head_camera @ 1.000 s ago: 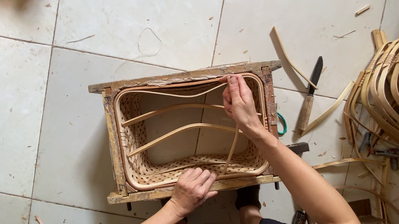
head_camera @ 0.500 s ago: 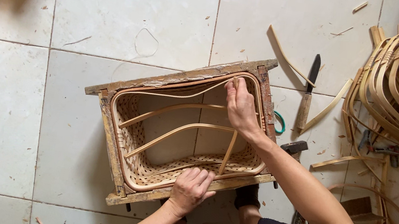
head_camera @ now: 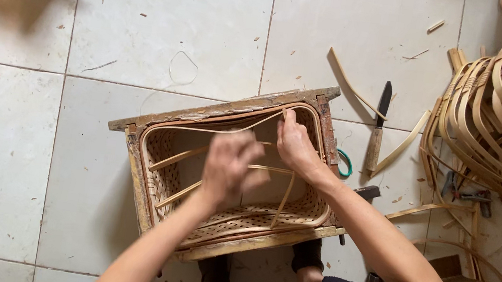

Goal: The person sits on the workshop floor and fits curved bamboo strips into a woven basket held in a wooden frame, pressing the strips against the rim and weaving them across the basket opening. They trim a strip with scissors, tap strips into place with a hammer, and add more strips one at a time.

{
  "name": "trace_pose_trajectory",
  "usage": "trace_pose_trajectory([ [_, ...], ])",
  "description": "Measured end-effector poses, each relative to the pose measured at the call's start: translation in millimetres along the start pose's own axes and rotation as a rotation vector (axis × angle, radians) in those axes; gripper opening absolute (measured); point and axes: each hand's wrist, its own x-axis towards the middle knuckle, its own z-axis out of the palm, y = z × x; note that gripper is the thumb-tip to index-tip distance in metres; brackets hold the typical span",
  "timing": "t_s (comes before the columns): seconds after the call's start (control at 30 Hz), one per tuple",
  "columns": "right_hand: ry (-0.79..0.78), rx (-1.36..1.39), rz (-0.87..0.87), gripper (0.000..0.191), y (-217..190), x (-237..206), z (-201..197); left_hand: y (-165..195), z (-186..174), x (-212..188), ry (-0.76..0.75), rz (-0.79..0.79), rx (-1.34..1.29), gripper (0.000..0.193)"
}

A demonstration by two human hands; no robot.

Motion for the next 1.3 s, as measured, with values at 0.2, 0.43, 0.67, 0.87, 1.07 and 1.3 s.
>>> trace_pose_trajectory([
  [0.2,0.065,-0.088,-0.128,0.023,3,7,7,-51,22,56,-0.083,-0.258,0.168,0.055],
  [0.43,0.010,-0.183,-0.112,0.019,2,10,5,-48,9,69,-0.122,-0.547,-0.061,0.034],
  [0.67,-0.056,-0.285,-0.046,0.019,-16,10,4,-43,8,80,-0.121,-0.691,-0.110,0.029],
  [0.87,-0.113,-0.286,-0.012,0.015,-21,12,8,-47,14,79,-0.101,-0.723,-0.135,0.028],
  [1.07,-0.118,-0.275,-0.048,0.013,-20,12,9,-48,15,77,-0.119,-0.741,-0.151,0.027],
  [1.3,-0.139,-0.309,-0.033,0.014,-20,13,8,-47,13,77,-0.092,-0.715,-0.165,0.028],
])
